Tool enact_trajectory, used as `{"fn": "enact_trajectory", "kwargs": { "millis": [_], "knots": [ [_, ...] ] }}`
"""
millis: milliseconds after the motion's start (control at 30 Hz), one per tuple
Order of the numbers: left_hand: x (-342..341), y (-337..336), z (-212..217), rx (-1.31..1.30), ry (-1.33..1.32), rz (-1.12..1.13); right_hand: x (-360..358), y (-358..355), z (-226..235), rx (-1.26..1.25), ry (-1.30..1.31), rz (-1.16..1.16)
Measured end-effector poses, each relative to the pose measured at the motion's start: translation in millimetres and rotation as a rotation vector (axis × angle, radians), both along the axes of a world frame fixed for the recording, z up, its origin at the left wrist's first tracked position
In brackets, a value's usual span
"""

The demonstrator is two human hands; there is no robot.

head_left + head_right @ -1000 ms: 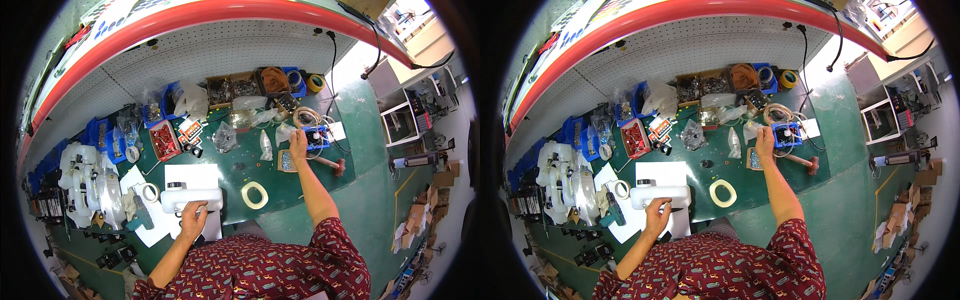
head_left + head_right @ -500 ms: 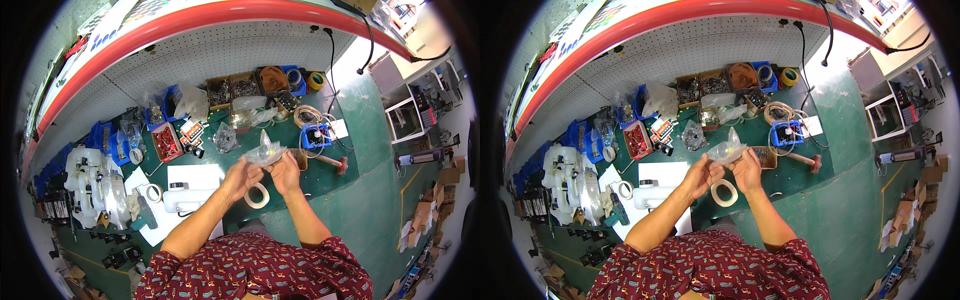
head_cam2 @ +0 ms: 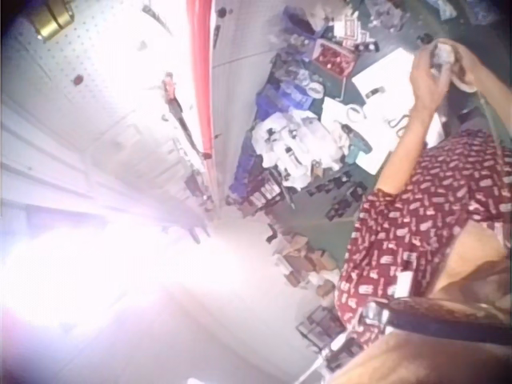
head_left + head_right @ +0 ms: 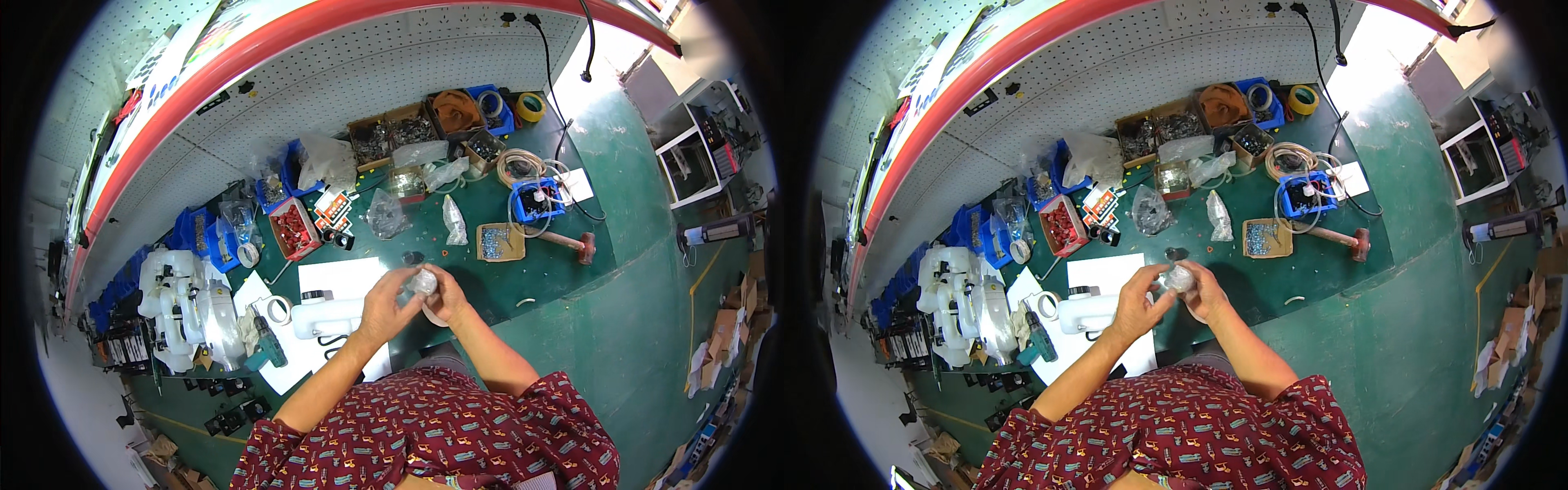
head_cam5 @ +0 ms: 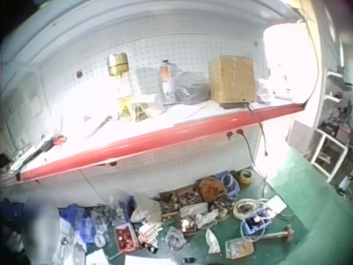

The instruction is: The person assembles a white plastic container by attaching a black cap and securing it with tape. They use scissors to cut tape and a hammer to tap the cap into place. The person handles multiple containers and components on a cluttered workbench.

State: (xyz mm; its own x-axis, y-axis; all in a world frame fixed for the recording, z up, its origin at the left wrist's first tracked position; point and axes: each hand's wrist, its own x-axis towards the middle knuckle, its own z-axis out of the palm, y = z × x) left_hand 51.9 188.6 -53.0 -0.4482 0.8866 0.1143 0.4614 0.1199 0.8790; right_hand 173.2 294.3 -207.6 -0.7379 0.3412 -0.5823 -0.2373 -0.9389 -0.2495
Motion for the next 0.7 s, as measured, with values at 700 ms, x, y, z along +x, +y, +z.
{"fn": "enact_trajectory", "kwargs": {
  "millis": [700],
  "knots": [
    [-37,30,14,0.426,-0.666,0.394,27,-23,-21,-0.044,-0.085,0.013]
  ]
}}
